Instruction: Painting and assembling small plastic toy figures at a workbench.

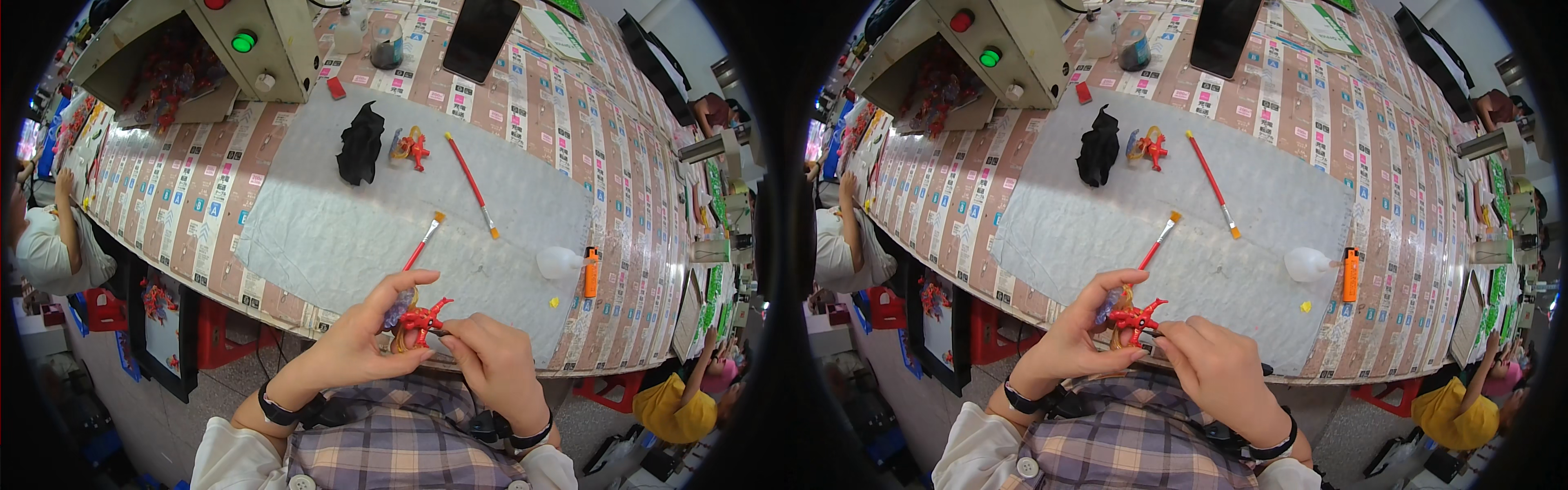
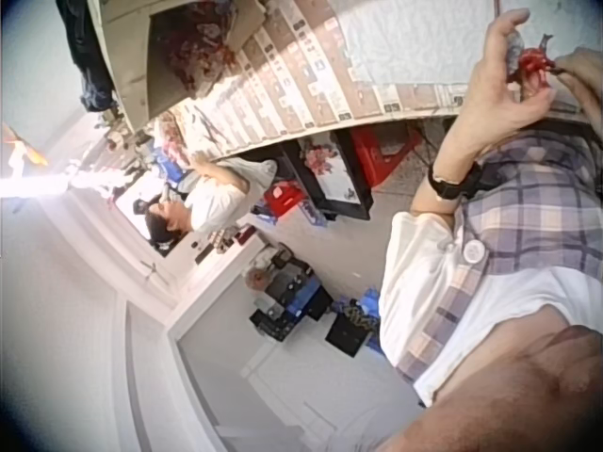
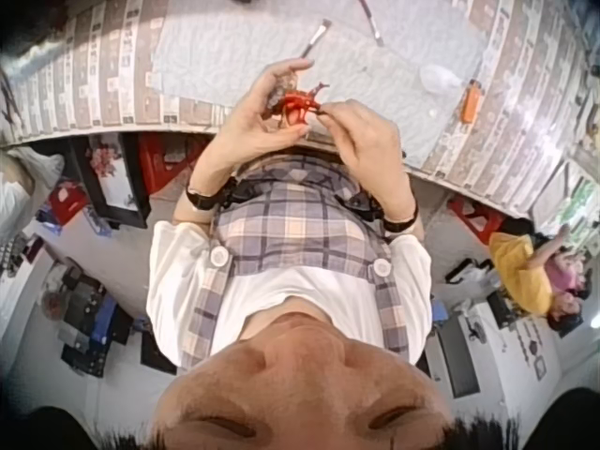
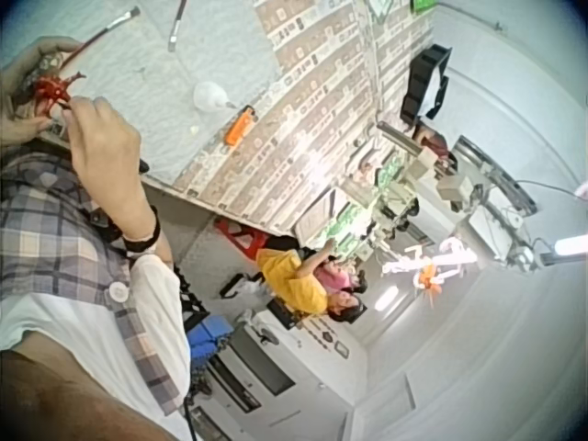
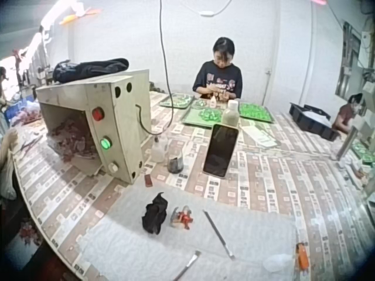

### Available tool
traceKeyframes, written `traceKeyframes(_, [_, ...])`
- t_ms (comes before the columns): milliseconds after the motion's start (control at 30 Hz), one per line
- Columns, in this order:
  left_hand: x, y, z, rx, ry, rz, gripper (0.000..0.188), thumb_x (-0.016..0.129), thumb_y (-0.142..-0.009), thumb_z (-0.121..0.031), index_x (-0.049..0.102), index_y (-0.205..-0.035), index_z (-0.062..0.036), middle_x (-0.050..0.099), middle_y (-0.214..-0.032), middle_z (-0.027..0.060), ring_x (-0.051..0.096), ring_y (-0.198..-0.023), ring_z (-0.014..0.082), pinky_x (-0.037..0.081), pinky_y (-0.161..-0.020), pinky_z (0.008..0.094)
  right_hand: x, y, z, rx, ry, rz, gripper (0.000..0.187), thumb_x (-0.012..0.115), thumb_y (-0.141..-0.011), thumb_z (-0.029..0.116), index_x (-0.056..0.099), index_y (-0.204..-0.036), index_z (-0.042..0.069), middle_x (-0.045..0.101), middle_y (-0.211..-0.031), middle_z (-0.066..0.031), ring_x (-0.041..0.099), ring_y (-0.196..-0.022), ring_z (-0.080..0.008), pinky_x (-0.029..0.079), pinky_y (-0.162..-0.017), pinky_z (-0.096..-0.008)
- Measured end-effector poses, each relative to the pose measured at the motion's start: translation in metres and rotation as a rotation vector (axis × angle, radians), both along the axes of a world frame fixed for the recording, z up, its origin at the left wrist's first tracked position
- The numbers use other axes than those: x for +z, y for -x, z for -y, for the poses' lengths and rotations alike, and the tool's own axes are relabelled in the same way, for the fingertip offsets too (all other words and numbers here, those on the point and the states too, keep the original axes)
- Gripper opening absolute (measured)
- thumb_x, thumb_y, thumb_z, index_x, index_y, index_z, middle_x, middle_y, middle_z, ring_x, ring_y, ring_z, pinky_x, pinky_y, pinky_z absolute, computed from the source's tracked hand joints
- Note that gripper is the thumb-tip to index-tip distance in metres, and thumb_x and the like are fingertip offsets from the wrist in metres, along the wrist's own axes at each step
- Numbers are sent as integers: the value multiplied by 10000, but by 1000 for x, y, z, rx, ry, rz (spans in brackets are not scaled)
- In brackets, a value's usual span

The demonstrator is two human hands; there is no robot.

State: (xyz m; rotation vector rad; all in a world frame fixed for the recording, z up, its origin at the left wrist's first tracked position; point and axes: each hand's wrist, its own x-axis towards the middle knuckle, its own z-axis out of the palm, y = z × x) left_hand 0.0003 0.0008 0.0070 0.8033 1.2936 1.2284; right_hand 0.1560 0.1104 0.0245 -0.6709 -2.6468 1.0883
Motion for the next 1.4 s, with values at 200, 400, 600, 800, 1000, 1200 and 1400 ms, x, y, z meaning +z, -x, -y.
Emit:
traceKeyframes(200, [4, 0, -1, -31, -6, -71, 697, 669, -719, 34, 322, -1318, -47, 457, -858, -10, 472, -691, 32, 393, -643, 174, 1, -1, -3, -34, 335, 62, 127, 592, -828, 136, 604, -899, 32, 606, -768, -116, 590, -644, -274, 453, -560, -326])
traceKeyframes(400, [4, -2, 0, -26, -38, -183, 696, 683, -710, 15, 340, -1311, -54, 438, -904, 3, 464, -692, 39, 385, -655, 178, 2, 0, -6, -51, 529, 150, 145, 584, -834, 139, 599, -900, 10, 602, -760, -132, 595, -660, -281, 446, -573, -323])
traceKeyframes(600, [5, -2, -1, -22, -12, -151, 694, 677, -712, 21, 334, -1311, -52, 440, -885, 4, 460, -677, 39, 383, -633, 177, 0, 0, -2, -38, 298, 27, 123, 597, -818, 128, 597, -886, 25, 605, -756, -110, 594, -633, -259, 450, -544, -318])
traceKeyframes(800, [6, -2, 0, -14, 18, -107, 692, 667, -716, 34, 326, -1312, -51, 451, -797, -14, 456, -649, 34, 379, -590, 178, -1, 0, 3, 3, -20, 3, 94, 612, -787, 89, 604, -869, 44, 590, -726, -86, 583, -597, -242, 440, -508, -315])
traceKeyframes(1000, [9, 0, 0, -49, 53, -153, 665, 655, -730, 6, 335, -1310, -54, 474, -805, -9, 458, -659, 37, 392, -598, 184, -8, -2, 3, 6, 51, 5, 101, 606, -814, 143, 598, -869, 59, 588, -713, -73, 576, -586, -233, 446, -506, -310])
traceKeyframes(1200, [9, -1, 0, -58, 74, -203, 648, 660, -730, -17, 356, -1301, -59, 491, -804, -8, 464, -673, 44, 407, -624, 191, -6, -1, -3, -44, 526, 163, 148, 578, -841, 153, 609, -917, 29, 603, -735, -127, 584, -612, -258, 437, -542, -307])
traceKeyframes(1400, [9, 0, 0, -50, 76, -176, 656, 667, -728, -18, 355, -1303, -62, 464, -845, -1, 460, -674, 44, 402, -614, 189, -8, -1, -3, -79, 559, 134, 137, 585, -835, 141, 607, -907, 26, 613, -767, -122, 586, -601, -260, 441, -540, -313])
